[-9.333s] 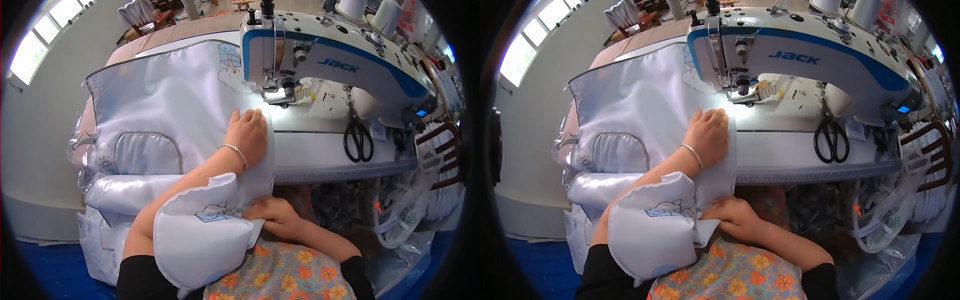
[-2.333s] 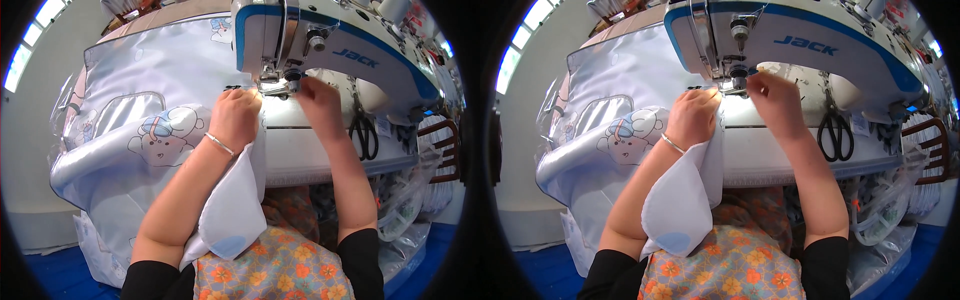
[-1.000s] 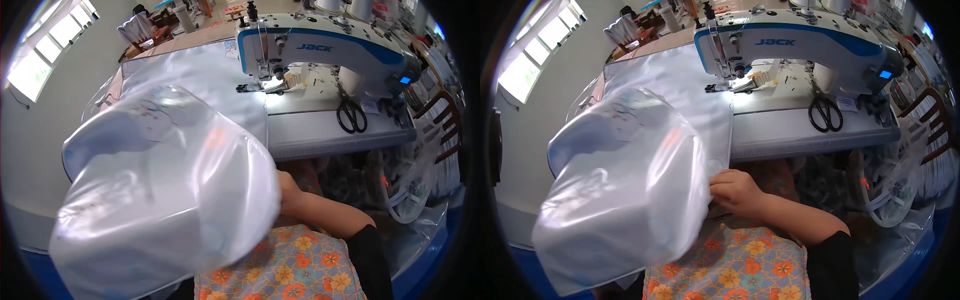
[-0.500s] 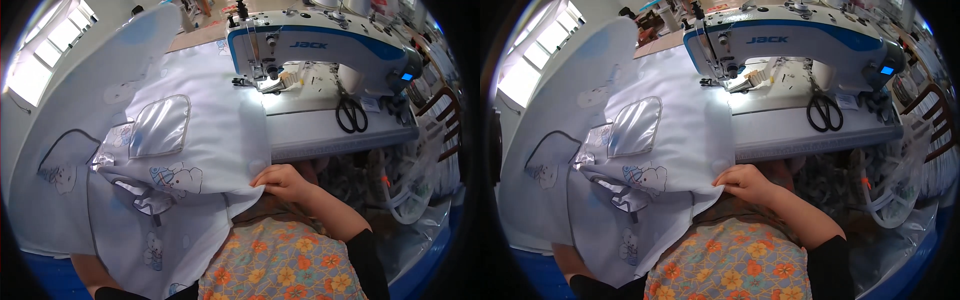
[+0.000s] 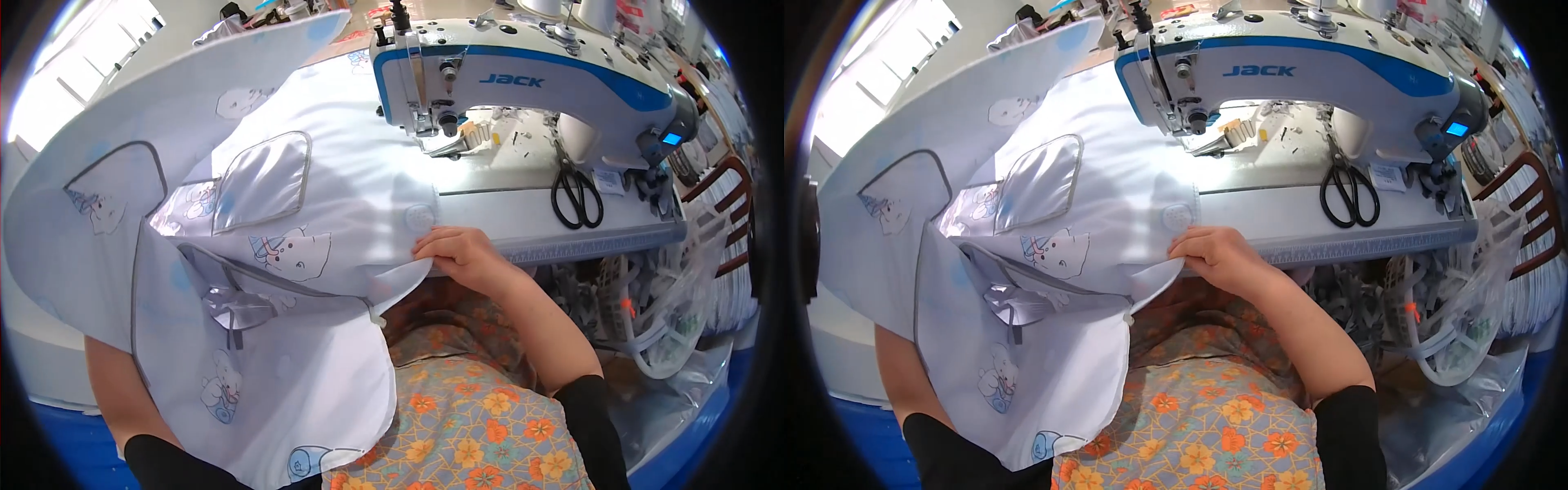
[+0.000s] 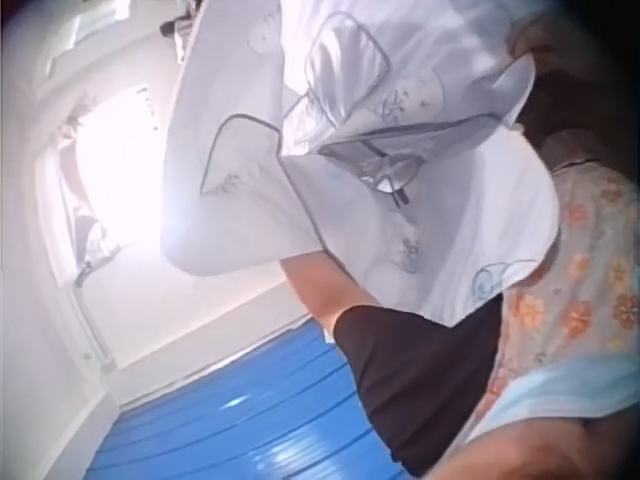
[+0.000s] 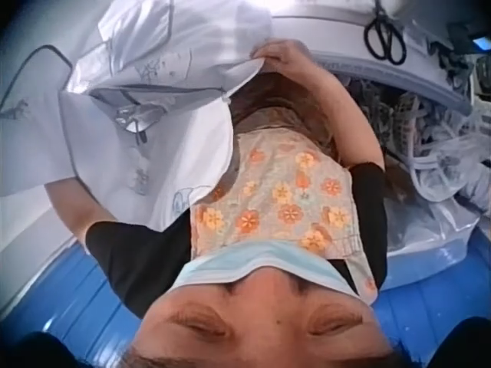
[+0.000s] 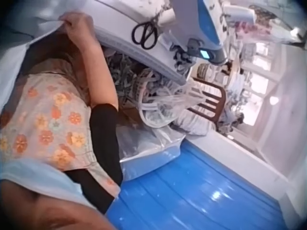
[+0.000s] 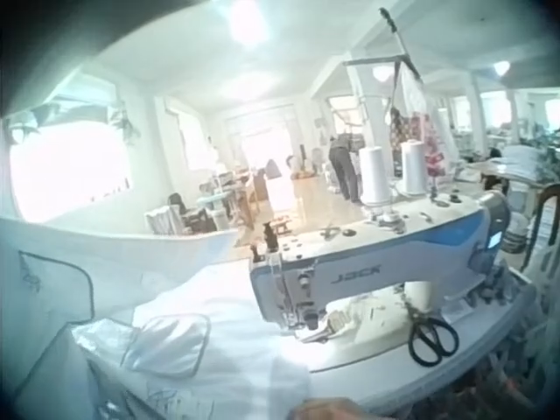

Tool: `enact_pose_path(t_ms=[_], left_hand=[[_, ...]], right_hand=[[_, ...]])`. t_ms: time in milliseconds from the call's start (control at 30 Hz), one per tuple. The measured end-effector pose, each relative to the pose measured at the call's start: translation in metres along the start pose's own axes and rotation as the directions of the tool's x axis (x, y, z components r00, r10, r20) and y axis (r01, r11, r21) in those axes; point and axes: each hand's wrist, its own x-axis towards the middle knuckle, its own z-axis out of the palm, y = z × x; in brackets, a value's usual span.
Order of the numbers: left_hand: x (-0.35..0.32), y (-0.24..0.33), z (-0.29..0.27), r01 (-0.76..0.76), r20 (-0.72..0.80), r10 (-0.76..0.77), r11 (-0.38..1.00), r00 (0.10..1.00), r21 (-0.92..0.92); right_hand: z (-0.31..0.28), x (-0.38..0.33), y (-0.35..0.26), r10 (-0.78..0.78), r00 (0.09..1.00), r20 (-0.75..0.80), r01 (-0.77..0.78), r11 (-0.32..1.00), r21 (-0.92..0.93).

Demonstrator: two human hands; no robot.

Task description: Operating an industrial sewing machine to attach piping and assemble soft goods.

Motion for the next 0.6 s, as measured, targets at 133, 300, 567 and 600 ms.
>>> enact_pose_path(t_ms=[133, 300, 567, 600], left_hand=[[0.0, 0.004, 0.001, -0.033, -0.015, 0.033, 0.999, 0.999, 0.015], [0.005, 0.016, 0.002, -0.065, -0.037, 0.067, 0.997, 0.997, 0.048], [0.023, 0.035, -0.002, -0.099, -0.061, 0.105, 0.99, 0.993, 0.097], [0.026, 0.037, -0.003, -0.101, -0.065, 0.108, 0.99, 0.992, 0.102]], right_hand=[[-0.002, 0.011, 0.008, -0.038, 0.999, -0.033, 0.036, 0.997, -0.07], [-0.013, 0.026, 0.022, -0.096, 0.994, -0.048, 0.089, 0.987, -0.136], [-0.025, 0.057, 0.045, -0.095, 0.989, -0.114, 0.061, 0.961, -0.27], [-0.026, 0.06, 0.042, -0.119, 0.984, -0.133, 0.08, 0.96, -0.268]])
